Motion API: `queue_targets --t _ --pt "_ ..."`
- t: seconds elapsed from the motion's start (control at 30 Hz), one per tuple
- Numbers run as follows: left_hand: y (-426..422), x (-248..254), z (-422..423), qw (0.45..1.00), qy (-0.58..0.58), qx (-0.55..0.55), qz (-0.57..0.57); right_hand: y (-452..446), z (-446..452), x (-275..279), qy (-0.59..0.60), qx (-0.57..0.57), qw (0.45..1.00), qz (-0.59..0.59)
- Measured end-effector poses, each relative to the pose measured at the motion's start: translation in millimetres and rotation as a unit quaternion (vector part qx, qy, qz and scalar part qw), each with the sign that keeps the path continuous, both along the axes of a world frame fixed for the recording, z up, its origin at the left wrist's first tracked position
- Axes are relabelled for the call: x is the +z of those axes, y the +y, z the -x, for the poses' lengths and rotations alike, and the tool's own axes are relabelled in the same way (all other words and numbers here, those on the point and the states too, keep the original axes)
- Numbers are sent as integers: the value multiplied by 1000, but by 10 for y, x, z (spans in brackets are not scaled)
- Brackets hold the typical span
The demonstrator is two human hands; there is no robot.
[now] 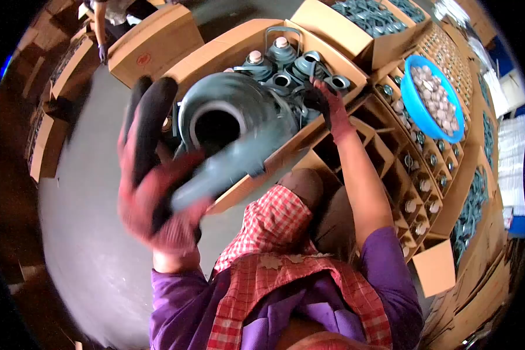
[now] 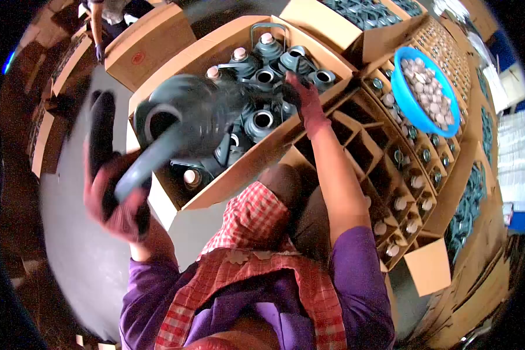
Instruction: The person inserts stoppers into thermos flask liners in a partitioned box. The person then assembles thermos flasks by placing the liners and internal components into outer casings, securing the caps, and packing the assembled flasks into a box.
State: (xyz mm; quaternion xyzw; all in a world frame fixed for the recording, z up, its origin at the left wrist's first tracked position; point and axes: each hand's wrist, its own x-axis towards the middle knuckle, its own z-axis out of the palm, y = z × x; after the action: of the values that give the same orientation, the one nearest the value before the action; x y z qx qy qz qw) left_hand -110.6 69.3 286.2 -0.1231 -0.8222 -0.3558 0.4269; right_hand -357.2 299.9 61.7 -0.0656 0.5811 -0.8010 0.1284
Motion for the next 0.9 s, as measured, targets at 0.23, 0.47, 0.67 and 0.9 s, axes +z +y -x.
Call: queue_targets --t 0.23,0.47,0.67,0.9 --pt "261 -440 -314 884 -115 -454 6 726 -17 479 25 -71 988 138" --pt "931 -1423 -57 822 -212 -507 148 807 -1282 1372 175 50 803 -568" --pt "906 -1535 901 896 -258 -317 -175 983 -1800 1311 224 -62 914 -333" --pt "1420 -1107 1193 653 -262 -617 -351 1695 -1627 112 141 -113 944 -277"
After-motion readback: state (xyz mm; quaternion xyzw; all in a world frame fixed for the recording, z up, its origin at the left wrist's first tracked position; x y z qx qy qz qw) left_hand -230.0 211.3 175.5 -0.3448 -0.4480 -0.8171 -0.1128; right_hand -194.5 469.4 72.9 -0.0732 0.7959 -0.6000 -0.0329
